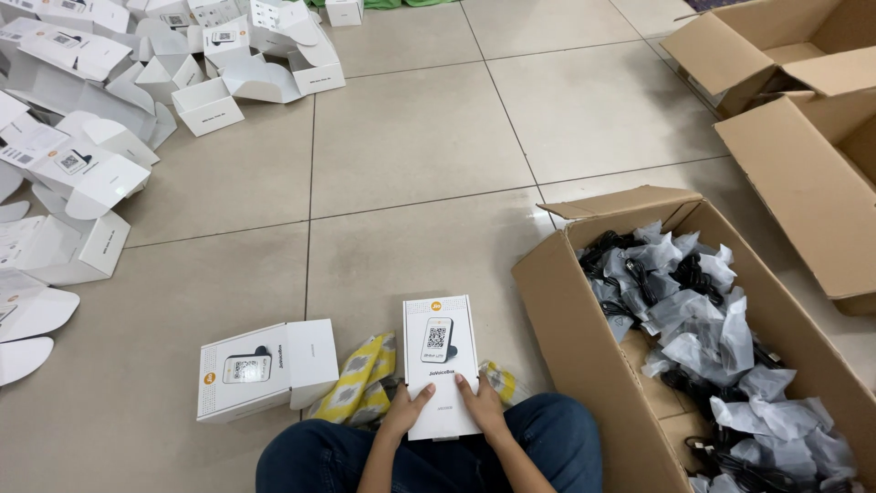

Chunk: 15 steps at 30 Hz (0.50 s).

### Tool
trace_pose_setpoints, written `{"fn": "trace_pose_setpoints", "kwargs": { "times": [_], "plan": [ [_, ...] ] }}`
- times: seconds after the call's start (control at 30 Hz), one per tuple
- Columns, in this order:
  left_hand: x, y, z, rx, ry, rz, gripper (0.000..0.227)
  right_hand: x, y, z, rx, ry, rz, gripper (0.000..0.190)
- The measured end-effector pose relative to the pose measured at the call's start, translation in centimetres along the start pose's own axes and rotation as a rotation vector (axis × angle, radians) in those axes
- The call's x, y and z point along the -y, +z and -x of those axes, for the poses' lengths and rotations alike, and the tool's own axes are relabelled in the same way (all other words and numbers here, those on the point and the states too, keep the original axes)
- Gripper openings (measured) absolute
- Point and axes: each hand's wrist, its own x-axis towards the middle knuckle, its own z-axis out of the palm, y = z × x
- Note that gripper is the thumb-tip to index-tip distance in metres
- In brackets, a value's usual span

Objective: The person packs electronic devices, cables, and manuals into product boxes and then places the boxes into a shipping container.

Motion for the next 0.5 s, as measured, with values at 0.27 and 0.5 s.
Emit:
{"fn": "trace_pose_setpoints", "kwargs": {
  "times": [0.27, 0.5],
  "plan": [
    [-2.7, 0.0, 2.3, -0.010, -0.037, -0.013, 0.071, -0.4, -0.6, 0.2, 0.070, -0.070, -0.113, 0.065],
    [-1.0, -0.3, 0.7, 0.025, 0.046, 0.012, 0.069, -1.9, -0.2, -0.3, 0.057, -0.137, -0.239, 0.062]
  ]
}}
